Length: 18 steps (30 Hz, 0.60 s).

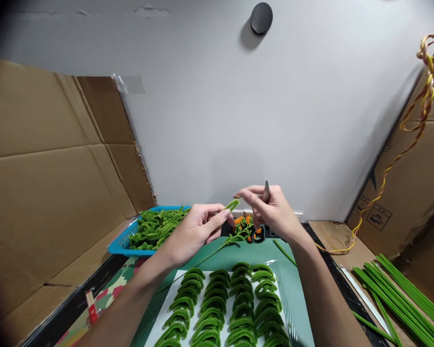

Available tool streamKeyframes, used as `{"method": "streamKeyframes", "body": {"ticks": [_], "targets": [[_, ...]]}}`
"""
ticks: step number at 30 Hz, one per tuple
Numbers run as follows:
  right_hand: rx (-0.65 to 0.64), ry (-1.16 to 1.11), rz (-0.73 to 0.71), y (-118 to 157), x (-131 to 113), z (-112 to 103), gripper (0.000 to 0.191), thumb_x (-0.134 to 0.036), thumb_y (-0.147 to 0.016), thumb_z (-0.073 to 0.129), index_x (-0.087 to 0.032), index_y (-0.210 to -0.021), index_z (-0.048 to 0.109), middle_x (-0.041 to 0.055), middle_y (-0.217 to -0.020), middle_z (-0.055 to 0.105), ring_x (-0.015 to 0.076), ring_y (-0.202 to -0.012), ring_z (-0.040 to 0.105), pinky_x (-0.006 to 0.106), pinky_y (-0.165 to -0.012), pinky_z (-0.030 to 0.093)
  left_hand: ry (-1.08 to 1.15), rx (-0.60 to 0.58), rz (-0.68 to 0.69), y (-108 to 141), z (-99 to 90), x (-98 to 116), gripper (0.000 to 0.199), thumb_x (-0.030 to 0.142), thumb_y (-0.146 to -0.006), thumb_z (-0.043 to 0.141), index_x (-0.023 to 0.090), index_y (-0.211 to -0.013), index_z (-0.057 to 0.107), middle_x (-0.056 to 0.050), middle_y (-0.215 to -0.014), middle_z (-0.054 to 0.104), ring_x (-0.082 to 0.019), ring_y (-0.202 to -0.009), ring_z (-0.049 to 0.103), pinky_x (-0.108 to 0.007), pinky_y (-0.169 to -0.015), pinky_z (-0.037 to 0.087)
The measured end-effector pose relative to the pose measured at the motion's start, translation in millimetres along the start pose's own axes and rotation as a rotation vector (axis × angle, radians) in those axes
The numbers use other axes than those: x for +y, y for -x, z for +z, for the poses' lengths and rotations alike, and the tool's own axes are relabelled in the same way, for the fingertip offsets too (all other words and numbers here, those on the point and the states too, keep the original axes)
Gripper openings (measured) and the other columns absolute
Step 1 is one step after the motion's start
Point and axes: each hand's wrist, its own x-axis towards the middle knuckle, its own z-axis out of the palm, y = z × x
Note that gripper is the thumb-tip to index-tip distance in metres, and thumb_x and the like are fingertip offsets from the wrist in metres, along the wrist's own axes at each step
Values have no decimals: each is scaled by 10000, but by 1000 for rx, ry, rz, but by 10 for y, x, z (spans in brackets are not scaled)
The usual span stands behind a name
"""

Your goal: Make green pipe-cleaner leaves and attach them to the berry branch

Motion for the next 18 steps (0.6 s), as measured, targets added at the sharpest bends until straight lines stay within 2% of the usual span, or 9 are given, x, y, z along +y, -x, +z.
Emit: {"method": "streamKeyframes", "body": {"ticks": [2, 4, 7, 10, 11, 12, 14, 16, 18], "targets": [[-46, 61, 14, 3, -18, 42, 444, -584, -873, 815, -141, -897, 792, -56, -475, 518, 105, -394, 518, 221, -408, 385, -20, -17, 7, 5, -1, -1, 410, 519, -1012, 598, 153, -847, 680, 73, -542, 375, -92, -493, 286, -228, -486, 215], [-28, 96, 23, -10, -25, 63, 424, -555, -834, 851, -139, -804, 778, -28, -487, 561, 111, -406, 532, 221, -408, 367, -44, -15, 10, 4, -5, -2, 419, 510, -1025, 576, 147, -854, 697, 73, -538, 367, -94, -493, 287, -231, -490, 219], [129, 147, 47, -50, 24, -3, 447, -578, -834, 810, -133, -800, 773, -25, -478, 540, 131, -396, 520, 255, -420, 387, -64, 15, 2, -8, -17, -13, 427, 493, -1037, 546, 141, -856, 704, 71, -518, 376, -95, -481, 293, -231, -491, 232], [313, 497, 109, -88, 165, -187, 427, -526, -915, 678, -115, -878, 790, 7, -521, 572, 165, -438, 547, 303, -477, 415, -71, 34, 4, -18, -32, -25, 424, 489, -1033, 550, 140, -851, 708, 66, -500, 403, -90, -470, 305, -226, -492, 250], [324, 689, 139, -95, 227, -259, 380, -462, -933, 641, -119, -932, 803, 23, -555, 599, 182, -491, 578, 312, -514, 419, -74, 35, 6, -19, -37, -26, 425, 489, -1033, 551, 141, -847, 708, 66, -498, 409, -88, -469, 307, -224, -491, 253], [335, 776, 166, -98, 293, -330, 308, -367, -897, 665, -127, -1026, 810, 42, -611, 643, 210, -563, 620, 320, -549, 413, -76, 32, 5, -18, -43, -24, 422, 488, -1033, 553, 142, -846, 707, 66, -496, 413, -86, -467, 311, -221, -488, 257], [278, 989, 300, -92, 421, -455, 414, -237, -830, 675, -195, -1231, 769, 83, -830, 747, 258, -768, 705, 323, -628, 429, -77, 20, -8, -14, -54, -10, 410, 484, -1035, 558, 145, -852, 696, 72, -496, 416, -82, -463, 311, -215, -477, 259], [217, 1108, 463, -74, 529, -546, 382, -258, -855, 653, -201, -1215, 768, 142, -989, 775, 307, -899, 737, 338, -668, 443, -81, 9, -23, -11, -66, 12, 396, 482, -1038, 562, 148, -863, 685, 80, -496, 416, -78, -455, 305, -210, -462, 258], [213, 1135, 557, -53, 604, -609, 324, -288, -876, 644, -174, -1145, 783, 194, -1044, 775, 351, -932, 749, 356, -675, 449, -93, 2, -27, -9, -75, 38, 388, 477, -1043, 559, 150, -871, 677, 84, -494, 420, -76, -449, 303, -208, -451, 257]]}}
